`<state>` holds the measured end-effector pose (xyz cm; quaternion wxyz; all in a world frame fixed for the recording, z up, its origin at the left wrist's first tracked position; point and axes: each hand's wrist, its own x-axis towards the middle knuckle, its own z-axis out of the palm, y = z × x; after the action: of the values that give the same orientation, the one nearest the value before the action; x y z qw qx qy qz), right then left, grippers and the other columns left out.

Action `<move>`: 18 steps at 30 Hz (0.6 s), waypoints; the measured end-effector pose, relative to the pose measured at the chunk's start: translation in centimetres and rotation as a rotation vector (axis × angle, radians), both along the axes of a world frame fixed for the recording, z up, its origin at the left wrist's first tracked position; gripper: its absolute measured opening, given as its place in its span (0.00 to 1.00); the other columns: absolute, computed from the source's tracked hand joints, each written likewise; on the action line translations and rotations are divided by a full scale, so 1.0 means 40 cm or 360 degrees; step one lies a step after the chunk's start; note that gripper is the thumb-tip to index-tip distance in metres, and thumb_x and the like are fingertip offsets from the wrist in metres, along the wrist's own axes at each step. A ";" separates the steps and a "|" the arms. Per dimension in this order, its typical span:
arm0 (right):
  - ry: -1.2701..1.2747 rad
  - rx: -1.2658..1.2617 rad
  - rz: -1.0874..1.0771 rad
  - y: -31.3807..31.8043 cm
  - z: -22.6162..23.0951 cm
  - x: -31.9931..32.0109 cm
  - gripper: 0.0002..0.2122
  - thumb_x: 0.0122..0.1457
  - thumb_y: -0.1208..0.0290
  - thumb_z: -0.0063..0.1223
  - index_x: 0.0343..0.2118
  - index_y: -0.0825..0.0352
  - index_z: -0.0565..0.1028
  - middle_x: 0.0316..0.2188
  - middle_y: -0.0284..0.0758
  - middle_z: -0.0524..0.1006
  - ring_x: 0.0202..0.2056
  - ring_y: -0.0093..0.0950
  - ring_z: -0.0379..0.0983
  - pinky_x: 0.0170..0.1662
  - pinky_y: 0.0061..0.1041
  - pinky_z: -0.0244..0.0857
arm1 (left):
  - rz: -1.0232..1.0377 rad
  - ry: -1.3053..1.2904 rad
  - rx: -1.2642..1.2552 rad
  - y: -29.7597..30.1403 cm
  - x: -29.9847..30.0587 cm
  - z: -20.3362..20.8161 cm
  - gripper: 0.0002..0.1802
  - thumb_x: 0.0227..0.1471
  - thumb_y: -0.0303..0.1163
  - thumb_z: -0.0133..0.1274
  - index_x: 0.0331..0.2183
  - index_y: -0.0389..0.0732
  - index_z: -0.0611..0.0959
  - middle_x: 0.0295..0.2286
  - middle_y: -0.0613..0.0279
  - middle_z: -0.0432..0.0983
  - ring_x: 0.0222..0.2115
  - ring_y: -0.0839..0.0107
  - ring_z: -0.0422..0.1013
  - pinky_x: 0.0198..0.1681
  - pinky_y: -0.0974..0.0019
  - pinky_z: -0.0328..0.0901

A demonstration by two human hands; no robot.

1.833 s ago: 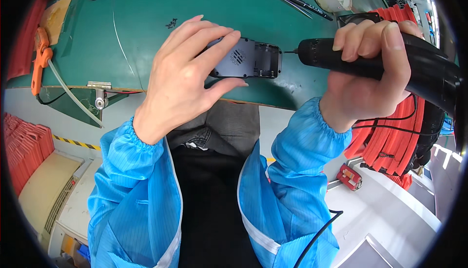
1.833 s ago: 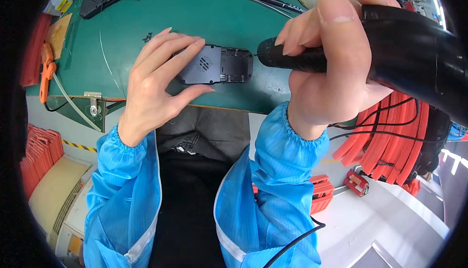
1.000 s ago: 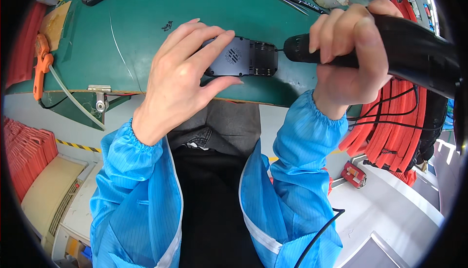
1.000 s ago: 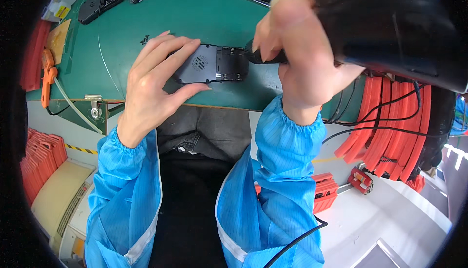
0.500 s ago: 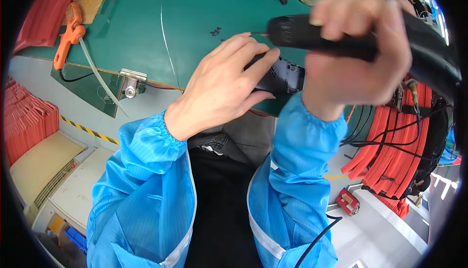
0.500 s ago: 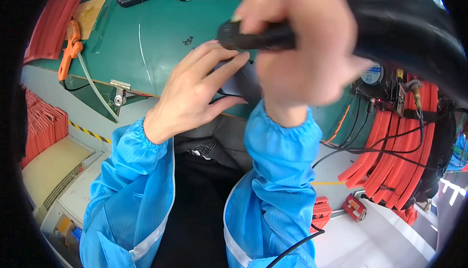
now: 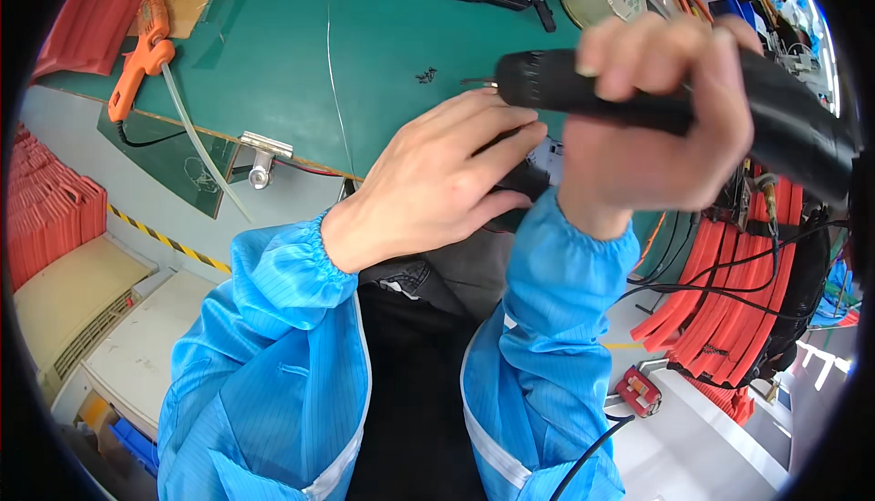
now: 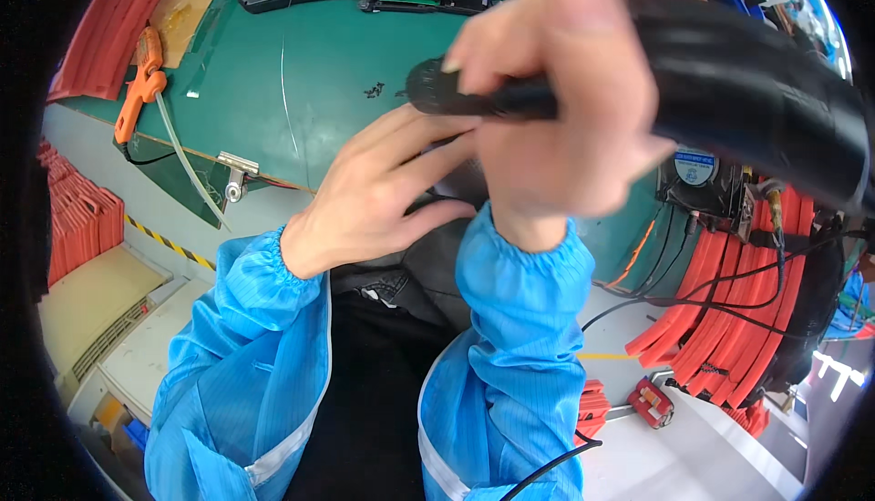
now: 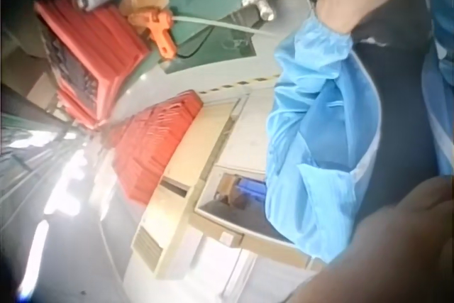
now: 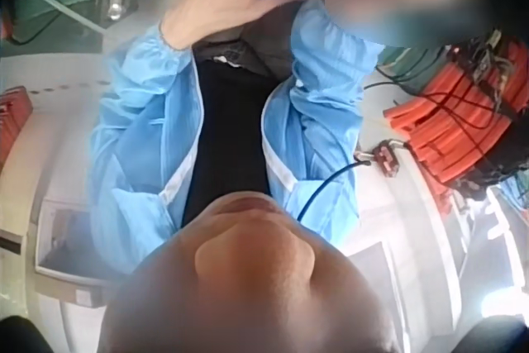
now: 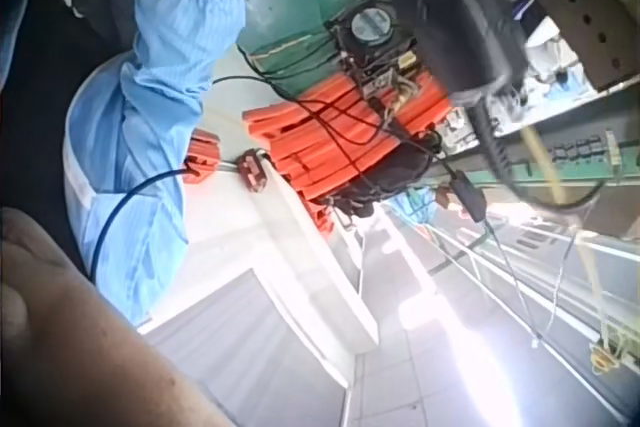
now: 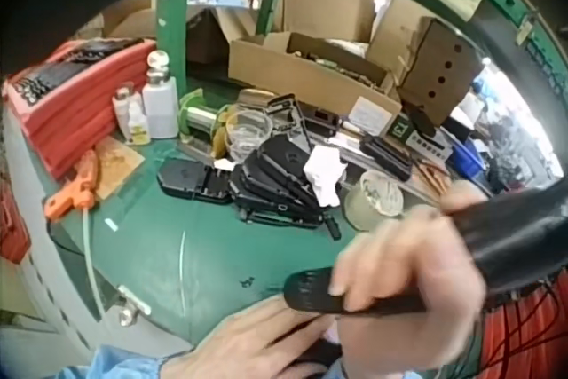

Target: Assembling a handheld electronic device by placing a PCB into its casing and securing it with screws using an electric screwdriver.

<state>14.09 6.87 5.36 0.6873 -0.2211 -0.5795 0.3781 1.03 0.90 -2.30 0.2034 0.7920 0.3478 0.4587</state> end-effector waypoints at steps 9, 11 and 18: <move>0.0210 0.0086 0.0476 -0.059 0.056 0.098 0.14 0.65 0.61 0.47 0.46 0.65 0.73 0.21 0.26 0.65 0.20 0.20 0.59 0.27 0.27 0.55 | 0.0281 -0.0463 -0.0288 0.005 -0.024 -0.009 0.10 0.42 0.22 0.71 0.31 0.35 0.87 0.36 0.57 0.83 0.37 0.60 0.78 0.39 0.61 0.74; 0.0235 0.0066 0.0485 -0.069 0.050 0.096 0.14 0.65 0.61 0.47 0.47 0.65 0.73 0.21 0.26 0.65 0.20 0.19 0.59 0.26 0.26 0.55 | 0.0299 -0.0458 -0.0271 0.007 -0.022 -0.007 0.10 0.42 0.21 0.70 0.31 0.35 0.87 0.36 0.57 0.83 0.37 0.60 0.78 0.39 0.62 0.73; 0.0229 0.0086 0.0437 -0.079 0.047 0.096 0.14 0.65 0.61 0.48 0.48 0.64 0.72 0.21 0.26 0.66 0.19 0.20 0.61 0.25 0.26 0.56 | 0.0261 -0.0472 -0.0314 0.001 -0.031 -0.008 0.11 0.43 0.13 0.65 0.32 0.33 0.88 0.39 0.55 0.83 0.44 0.61 0.78 0.48 0.62 0.72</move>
<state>17.95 3.73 7.24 0.6745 -0.0936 -0.5635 0.4676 -0.20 0.96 -2.64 0.2909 0.6610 0.4206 0.5491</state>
